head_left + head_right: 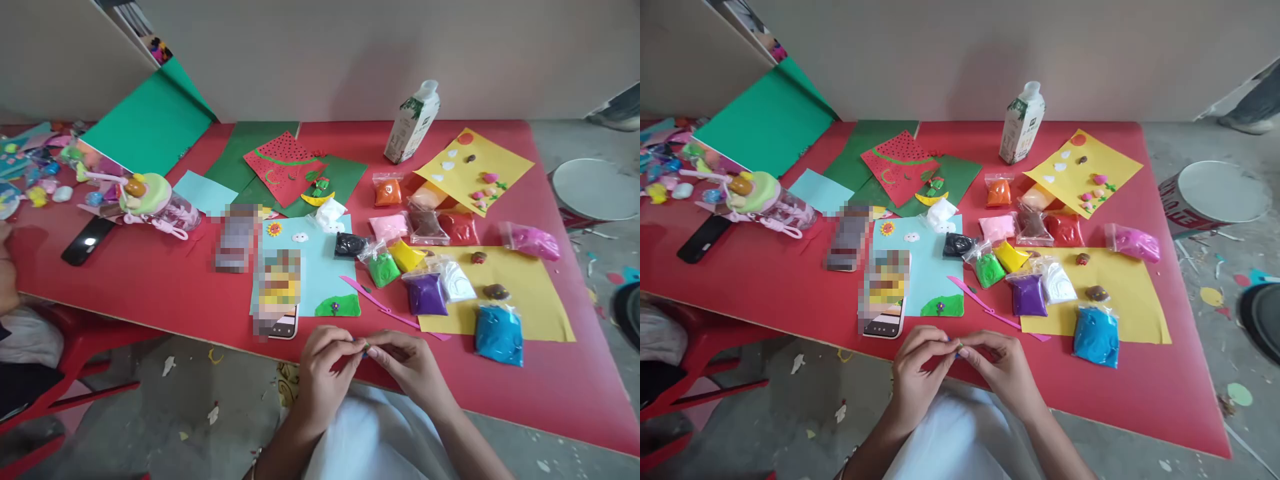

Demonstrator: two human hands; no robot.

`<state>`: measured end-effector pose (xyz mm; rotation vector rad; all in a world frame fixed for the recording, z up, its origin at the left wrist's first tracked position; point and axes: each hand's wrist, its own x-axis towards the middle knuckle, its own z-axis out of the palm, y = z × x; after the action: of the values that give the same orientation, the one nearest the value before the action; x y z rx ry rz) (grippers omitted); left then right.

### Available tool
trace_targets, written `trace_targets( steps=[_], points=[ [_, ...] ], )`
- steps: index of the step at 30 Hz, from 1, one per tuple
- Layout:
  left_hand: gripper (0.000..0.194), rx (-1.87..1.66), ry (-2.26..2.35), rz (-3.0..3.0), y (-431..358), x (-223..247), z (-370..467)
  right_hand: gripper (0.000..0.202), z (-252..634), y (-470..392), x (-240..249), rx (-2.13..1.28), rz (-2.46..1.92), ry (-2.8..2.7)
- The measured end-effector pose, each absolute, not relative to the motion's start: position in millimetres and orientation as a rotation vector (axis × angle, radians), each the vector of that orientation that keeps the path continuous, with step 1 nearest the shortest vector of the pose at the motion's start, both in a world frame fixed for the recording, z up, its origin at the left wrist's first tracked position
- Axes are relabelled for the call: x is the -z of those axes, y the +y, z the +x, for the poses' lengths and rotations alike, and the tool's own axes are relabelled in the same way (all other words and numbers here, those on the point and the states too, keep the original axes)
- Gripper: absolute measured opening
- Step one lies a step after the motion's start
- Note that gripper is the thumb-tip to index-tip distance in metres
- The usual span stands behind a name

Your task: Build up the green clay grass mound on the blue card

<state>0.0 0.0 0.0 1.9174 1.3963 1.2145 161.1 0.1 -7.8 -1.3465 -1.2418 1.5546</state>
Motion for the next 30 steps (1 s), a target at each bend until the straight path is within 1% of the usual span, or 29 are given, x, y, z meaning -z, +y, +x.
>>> trace_targets(
  steps=[3,6,9,11,14,17,20,23,27,30],
  points=[
    [0.009,-1.201,1.404,1.871,-2.1,-2.0,0.7,0.027,162.2,2.1,8.0,-1.56,-1.321,-1.218],
    [0.01,-1.155,1.431,1.594,-3.1,-2.0,-1.9,0.028,162.0,2.7,11.2,-1.533,-1.321,-1.195],
    [0.022,-1.11,1.392,1.198,-3.2,0.8,-4.7,0.028,160.9,1.5,15.5,-1.517,-1.311,-1.128],
    [0.029,-1.08,1.363,1.048,-3.3,3.3,-5.1,0.028,159.7,0.5,16.7,-1.505,-1.291,-1.085],
    [0.03,-1.043,1.35,0.977,-3.5,5.9,-2.9,0.028,157.4,0.0,15.3,-1.478,-1.272,-1.054],
    [0.026,-1.033,1.301,0.962,-2.4,5.6,0.1,0.026,156.2,1.1,13.5,-1.501,-1.272,-1.052],
    [0.025,-1.043,1.251,1.028,1.4,2.6,0.1,0.028,157.0,3.3,13.5,-1.528,-1.283,-1.068],
    [0.023,-1.012,1.204,1.21,6.7,-1.1,-2.7,0.031,160.1,5.7,11.5,-1.57,-1.287,-1.153],
    [0.013,-1.02,1.251,1.537,11.8,-1.8,-5.0,0.036,170.9,8.4,-2.5,-1.647,-1.266,-1.311],
    [0.012,-1.078,1.307,1.584,12.2,1.3,-4.0,0.036,188.1,12.7,-16.1,-1.621,-1.278,-1.45]
  ],
)
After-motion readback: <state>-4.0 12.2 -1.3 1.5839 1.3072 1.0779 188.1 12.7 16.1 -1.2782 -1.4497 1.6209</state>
